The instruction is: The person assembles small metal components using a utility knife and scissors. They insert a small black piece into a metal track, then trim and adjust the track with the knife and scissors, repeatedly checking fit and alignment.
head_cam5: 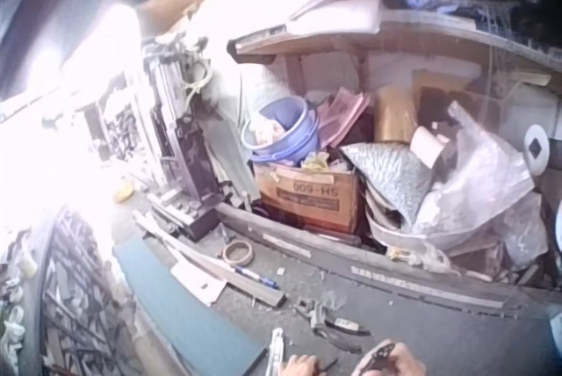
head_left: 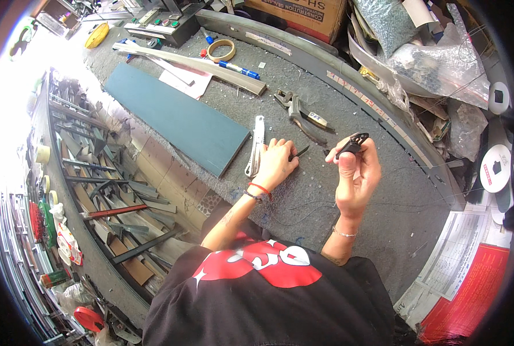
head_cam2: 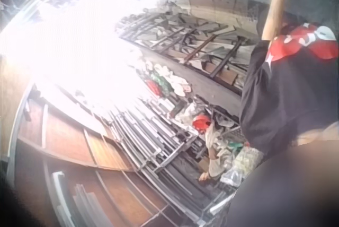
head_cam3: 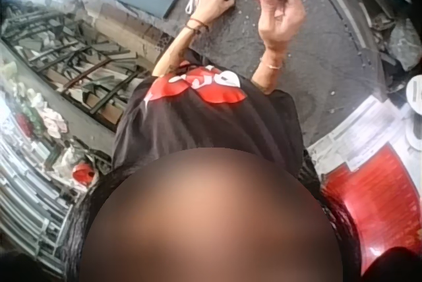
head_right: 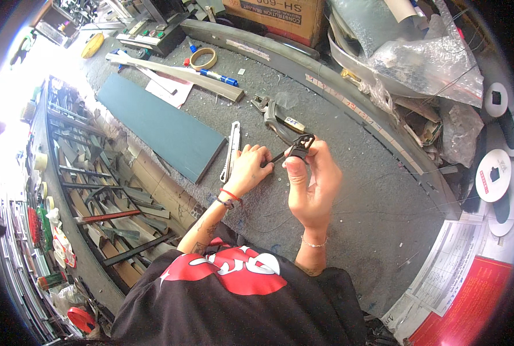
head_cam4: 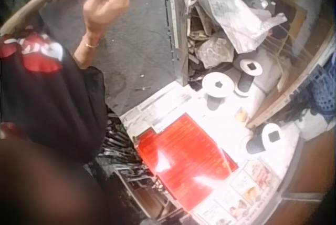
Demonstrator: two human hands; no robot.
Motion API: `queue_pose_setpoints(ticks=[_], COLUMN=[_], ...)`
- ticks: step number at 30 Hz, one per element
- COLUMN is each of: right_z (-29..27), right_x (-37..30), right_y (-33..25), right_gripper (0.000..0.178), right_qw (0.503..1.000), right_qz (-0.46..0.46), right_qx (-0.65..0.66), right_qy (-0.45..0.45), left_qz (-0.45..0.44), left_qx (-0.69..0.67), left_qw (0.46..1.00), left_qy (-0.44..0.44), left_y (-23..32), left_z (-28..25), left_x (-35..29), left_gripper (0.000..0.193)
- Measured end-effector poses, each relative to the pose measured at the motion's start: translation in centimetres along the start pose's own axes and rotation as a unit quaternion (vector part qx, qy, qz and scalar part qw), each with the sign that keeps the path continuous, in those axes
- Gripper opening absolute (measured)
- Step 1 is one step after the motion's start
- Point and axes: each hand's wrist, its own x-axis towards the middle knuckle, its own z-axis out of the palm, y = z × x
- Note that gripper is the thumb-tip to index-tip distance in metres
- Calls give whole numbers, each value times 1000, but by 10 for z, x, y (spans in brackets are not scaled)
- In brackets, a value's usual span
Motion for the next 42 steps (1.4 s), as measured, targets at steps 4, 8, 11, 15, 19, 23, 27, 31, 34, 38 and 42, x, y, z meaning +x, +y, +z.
queue_pose_setpoints(ticks=[4, 8, 11, 15, 19, 23, 27, 31, 34, 38, 42], right_z=[6, 11, 14, 20, 23, 26, 32, 35, 35, 36, 32], right_x=[2, -2, -4, -4, -1, 0, -3, -5, -4, -4, -2], right_y=[1, -5, -6, -2, 1, -1, -4, -4, -3, -5, -9], right_gripper=[36, 37, 36, 31, 27, 23, 21, 24, 27, 28, 25], right_qw=[996, 998, 1000, 998, 990, 982, 986, 988, 988, 986, 985], right_qz=[-29, -3, 8, 26, 21, -6, 1, 4, -15, -32, -20], right_qx=[78, 48, -7, -59, -136, -176, -139, -105, -92, -89, -48], right_qy=[22, 45, 20, 9, -18, -71, -89, -114, -127, -135, -164], left_qz=[-24, -41, -5, 2, -7, -4, -5, 10, 23, 35, 23], left_qx=[-80, -360, -570, -642, -645, -631, -616, -612, -612, -613, -593], left_qw=[996, 927, 814, 757, 750, 760, 770, 772, 772, 773, 793], left_qy=[28, 92, 107, 122, 148, 156, 164, 173, 173, 160, 139], left_y=[10, 22, 35, 48, 52, 49, 46, 45, 45, 43, 42], left_z=[-24, -73, -110, -136, -143, -143, -144, -145, -145, -145, -146], left_x=[8, 18, 13, 7, 4, 5, 4, 3, 2, 2, 2], left_gripper=[18, 21, 16, 16, 18, 17, 15, 12, 11, 11, 12])
